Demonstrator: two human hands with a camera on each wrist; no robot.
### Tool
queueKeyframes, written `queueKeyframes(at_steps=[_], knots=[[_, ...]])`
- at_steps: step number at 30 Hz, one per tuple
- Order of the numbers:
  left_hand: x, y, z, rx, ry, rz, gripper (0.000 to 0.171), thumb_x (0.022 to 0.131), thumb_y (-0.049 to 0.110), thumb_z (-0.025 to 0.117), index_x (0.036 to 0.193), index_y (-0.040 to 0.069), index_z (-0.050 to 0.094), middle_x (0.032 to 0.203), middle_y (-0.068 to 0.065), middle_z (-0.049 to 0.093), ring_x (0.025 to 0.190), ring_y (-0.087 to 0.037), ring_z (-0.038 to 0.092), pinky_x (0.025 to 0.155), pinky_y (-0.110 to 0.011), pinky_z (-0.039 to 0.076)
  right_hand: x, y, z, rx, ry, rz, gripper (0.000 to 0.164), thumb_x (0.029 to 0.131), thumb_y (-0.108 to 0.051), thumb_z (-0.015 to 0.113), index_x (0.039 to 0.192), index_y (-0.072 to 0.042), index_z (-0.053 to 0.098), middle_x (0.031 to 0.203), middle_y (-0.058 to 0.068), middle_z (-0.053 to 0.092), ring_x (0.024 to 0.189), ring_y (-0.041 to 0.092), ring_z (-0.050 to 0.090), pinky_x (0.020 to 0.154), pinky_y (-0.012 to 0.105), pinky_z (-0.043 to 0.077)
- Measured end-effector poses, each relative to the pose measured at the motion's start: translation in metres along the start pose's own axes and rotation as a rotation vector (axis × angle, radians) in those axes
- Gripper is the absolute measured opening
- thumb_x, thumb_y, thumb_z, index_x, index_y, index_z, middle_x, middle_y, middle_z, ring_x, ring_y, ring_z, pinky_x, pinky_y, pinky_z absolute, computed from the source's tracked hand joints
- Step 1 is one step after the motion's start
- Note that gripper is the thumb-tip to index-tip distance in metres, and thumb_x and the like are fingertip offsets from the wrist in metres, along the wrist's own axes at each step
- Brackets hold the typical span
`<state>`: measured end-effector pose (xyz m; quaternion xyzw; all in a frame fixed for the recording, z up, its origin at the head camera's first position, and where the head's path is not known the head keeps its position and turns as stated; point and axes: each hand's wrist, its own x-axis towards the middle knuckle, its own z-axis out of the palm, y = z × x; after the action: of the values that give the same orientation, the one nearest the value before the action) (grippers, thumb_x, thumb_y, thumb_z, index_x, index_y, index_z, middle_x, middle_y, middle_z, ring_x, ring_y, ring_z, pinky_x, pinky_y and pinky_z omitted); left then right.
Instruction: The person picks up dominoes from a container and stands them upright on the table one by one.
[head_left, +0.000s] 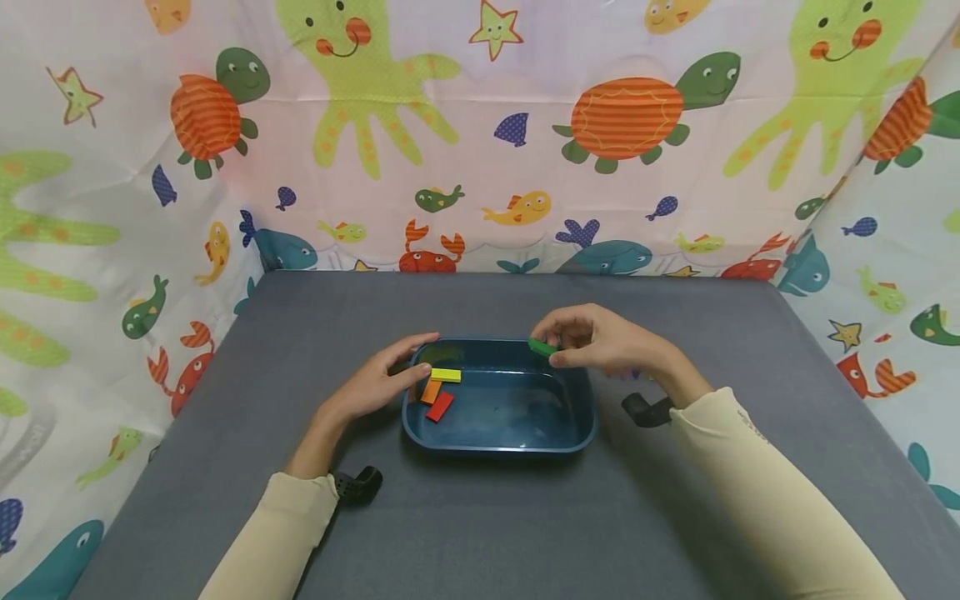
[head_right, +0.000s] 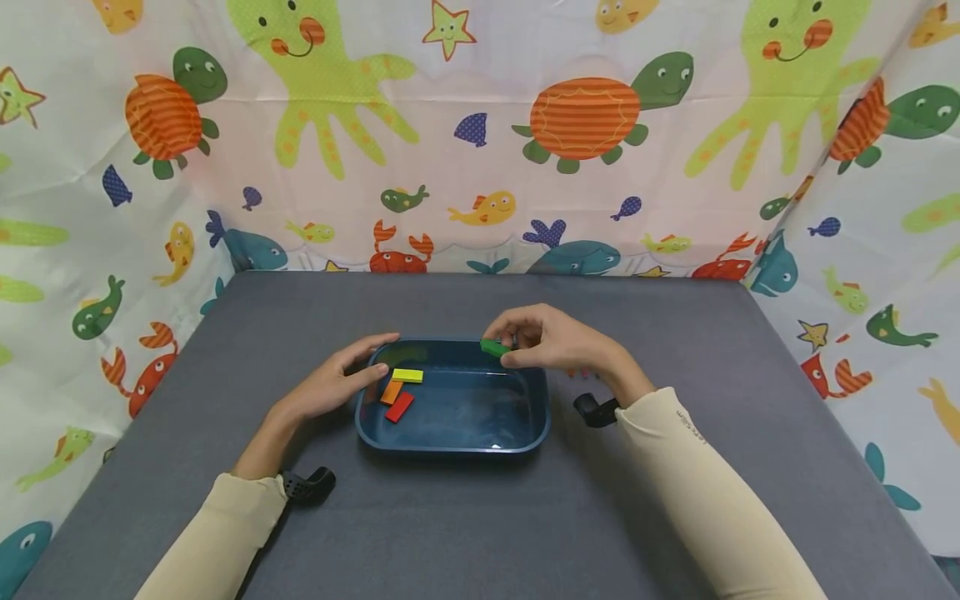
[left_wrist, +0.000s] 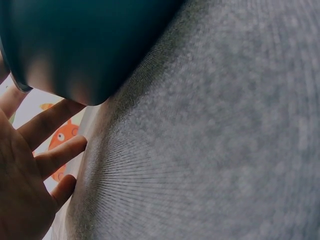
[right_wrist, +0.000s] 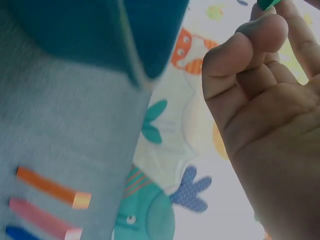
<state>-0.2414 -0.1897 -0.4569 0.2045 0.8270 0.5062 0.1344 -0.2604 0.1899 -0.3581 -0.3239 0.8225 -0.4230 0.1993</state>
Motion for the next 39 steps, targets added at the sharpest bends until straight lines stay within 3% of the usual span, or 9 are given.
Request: queueKeyframes(at_steps=[5, 9, 12, 18, 24, 27, 30, 33, 39], knots=[[-0.001, 0.002, 0.001, -0.002, 0.009, -0.013, 0.055, 0.104, 0.039, 0.058, 0.156, 0.031, 0.04, 0.152, -0.006, 0.046, 0.099, -0.03, 0.066, 0.104, -0.054, 0.046, -0.019, 0.011, -0.013, 0.031, 0.093, 0.013, 0.029, 0.095, -0.013, 0.072, 0.124, -0.015, 0.067, 0.096, 0.009, 0.062, 0.072, 0.018, 0.06, 0.055, 0.033, 0.054], [0.0, 0.002, 0.001, 0.005, 0.02, -0.026, 0.054, 0.103, 0.038, 0.059, 0.154, 0.033, 0.042, 0.16, -0.002, 0.041, 0.135, -0.033, 0.049, 0.116, -0.065, 0.033, -0.035, 0.024, -0.023, 0.059, 0.176, 0.011, 0.03, 0.095, -0.012, 0.071, 0.125, -0.01, 0.064, 0.096, 0.01, 0.063, 0.076, 0.019, 0.063, 0.06, 0.033, 0.057], [0.0, 0.001, 0.002, 0.005, 0.026, -0.028, 0.053, 0.103, 0.036, 0.06, 0.153, 0.033, 0.043, 0.162, -0.001, 0.039, 0.144, -0.033, 0.04, 0.119, -0.067, 0.027, -0.049, 0.035, -0.03, 0.069, 0.247, 0.003, 0.031, 0.096, -0.009, 0.07, 0.126, -0.007, 0.062, 0.099, 0.008, 0.065, 0.077, 0.019, 0.063, 0.067, 0.03, 0.056], [0.001, 0.001, 0.002, 0.012, 0.031, -0.027, 0.052, 0.103, 0.037, 0.06, 0.153, 0.034, 0.044, 0.16, -0.001, 0.04, 0.139, -0.035, 0.046, 0.118, -0.065, 0.029, -0.078, 0.058, -0.039, 0.105, 0.416, 0.078, 0.032, 0.097, -0.011, 0.069, 0.128, -0.007, 0.06, 0.105, -0.004, 0.065, 0.089, 0.015, 0.066, 0.077, 0.026, 0.058], [-0.001, 0.003, 0.002, 0.033, 0.037, -0.022, 0.055, 0.102, 0.039, 0.06, 0.154, 0.031, 0.043, 0.163, 0.0, 0.038, 0.149, -0.034, 0.036, 0.12, -0.066, 0.025, -0.103, 0.084, -0.043, 0.136, 0.55, 0.152, 0.033, 0.097, -0.011, 0.069, 0.128, -0.005, 0.059, 0.103, -0.011, 0.067, 0.076, 0.008, 0.062, 0.067, 0.028, 0.054], [-0.001, 0.003, 0.001, 0.033, 0.035, -0.018, 0.056, 0.102, 0.04, 0.06, 0.154, 0.03, 0.043, 0.161, -0.001, 0.04, 0.142, -0.034, 0.045, 0.118, -0.065, 0.03, -0.112, 0.095, -0.044, 0.142, 0.57, 0.167, 0.033, 0.097, -0.012, 0.069, 0.128, -0.007, 0.059, 0.1, -0.013, 0.065, 0.071, 0.011, 0.059, 0.067, 0.029, 0.051], [-0.001, 0.001, 0.001, 0.022, 0.027, -0.015, 0.055, 0.103, 0.039, 0.06, 0.154, 0.031, 0.042, 0.156, -0.003, 0.044, 0.114, -0.034, 0.064, 0.112, -0.061, 0.039, -0.119, 0.107, -0.044, 0.137, 0.568, 0.168, 0.03, 0.098, -0.012, 0.068, 0.127, -0.013, 0.059, 0.1, -0.014, 0.063, 0.07, 0.011, 0.059, 0.068, 0.029, 0.051], [-0.001, 0.001, 0.001, 0.018, 0.024, -0.015, 0.054, 0.103, 0.038, 0.059, 0.154, 0.032, 0.042, 0.153, -0.005, 0.046, 0.092, -0.032, 0.068, 0.108, -0.059, 0.043, -0.125, 0.116, -0.042, 0.13, 0.56, 0.177, 0.028, 0.099, -0.013, 0.067, 0.125, -0.016, 0.059, 0.102, -0.014, 0.063, 0.072, 0.009, 0.062, 0.067, 0.028, 0.052], [0.0, 0.002, 0.002, 0.021, 0.03, -0.027, 0.054, 0.103, 0.038, 0.06, 0.154, 0.033, 0.043, 0.157, -0.003, 0.043, 0.116, -0.034, 0.061, 0.114, -0.064, 0.037, -0.131, 0.129, -0.037, 0.127, 0.543, 0.215, 0.03, 0.098, -0.013, 0.069, 0.124, -0.006, 0.057, 0.099, -0.014, 0.063, 0.068, 0.007, 0.059, 0.062, 0.03, 0.049]])
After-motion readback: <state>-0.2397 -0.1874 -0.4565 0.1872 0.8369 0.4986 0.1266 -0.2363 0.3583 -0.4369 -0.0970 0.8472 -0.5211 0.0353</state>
